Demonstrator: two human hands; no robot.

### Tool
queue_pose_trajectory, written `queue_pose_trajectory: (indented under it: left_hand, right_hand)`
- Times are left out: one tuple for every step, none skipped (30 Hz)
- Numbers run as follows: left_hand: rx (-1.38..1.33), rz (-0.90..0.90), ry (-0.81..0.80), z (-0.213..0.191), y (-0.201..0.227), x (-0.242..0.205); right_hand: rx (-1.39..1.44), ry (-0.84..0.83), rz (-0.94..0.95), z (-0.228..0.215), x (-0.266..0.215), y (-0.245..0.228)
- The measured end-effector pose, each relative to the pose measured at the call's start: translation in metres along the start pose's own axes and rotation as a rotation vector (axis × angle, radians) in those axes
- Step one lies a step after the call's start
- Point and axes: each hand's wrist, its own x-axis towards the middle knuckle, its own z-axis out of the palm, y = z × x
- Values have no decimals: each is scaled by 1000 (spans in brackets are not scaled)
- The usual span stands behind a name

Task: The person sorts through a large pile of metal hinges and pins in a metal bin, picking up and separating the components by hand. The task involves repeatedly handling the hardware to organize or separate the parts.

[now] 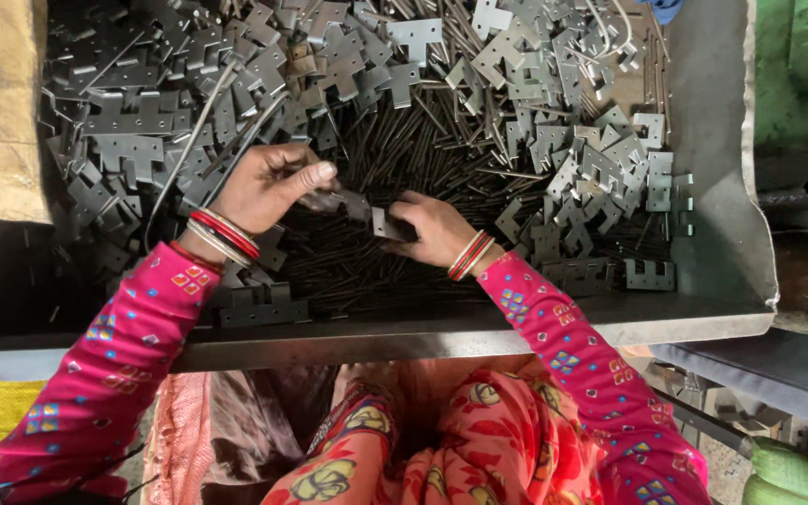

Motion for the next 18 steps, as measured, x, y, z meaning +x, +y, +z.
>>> queue_pose_trajectory:
  left_hand:
    - [87, 44, 16, -1, -4, 1]
    - [100, 68, 66, -2, -7, 2]
    - [115, 94, 116, -4, -8, 4]
    - [129, 119, 165, -7, -9, 6]
    - [87, 118, 202, -9, -10, 4]
    - [46, 116, 239, -12, -9, 2]
    - [3, 121, 273, -16, -8, 4]
    - [-128, 55, 296, -20, -6, 4]
    - [-259, -8, 311, -25, -3, 7]
    - [-389, -72, 325, -30, 1, 9]
    - [-434, -102, 335, -33, 3, 9]
    - [-479, -132, 344, -36, 5, 8]
    - [-524, -166, 358, -37, 7, 5]
    - [-547, -168, 351, -36, 7, 1]
    - [-568, -163, 341, -36, 9, 1]
    - [-590, -158, 331, -34, 10, 1]
    - [-625, -148, 307, -31, 11, 2]
    - [-660, -139, 282, -26, 12, 4]
  right_hand:
    - [57, 21, -58, -4, 1, -1]
    - [113, 42, -115, -10, 1, -3]
    - [170, 64, -173, -15, 2, -6]
    - [256, 77, -53, -24, 2, -7]
    - [346, 82, 69, -33, -3, -7]
    - [435, 85, 193, -43, -8, -6]
    - [538, 199, 59, -57, -12, -2]
    - [638, 312, -77, -71, -17, 2]
    - [924, 387, -50, -81, -23, 4]
    - [1210, 461, -22, -89, -27, 6]
    - [1338, 558, -19, -96, -31, 8]
    - [1466, 657, -18, -104, -35, 11]
    - [1595, 753, -16, -107, -37, 11]
    - [1658, 780, 104, -107, -39, 11]
    - [1715, 809, 220, -107, -38, 11]
    - [1768, 837, 338, -106, -36, 11]
    - [1699, 708, 398, -102, -33, 10]
    - [1626, 581, 455, -95, -29, 8]
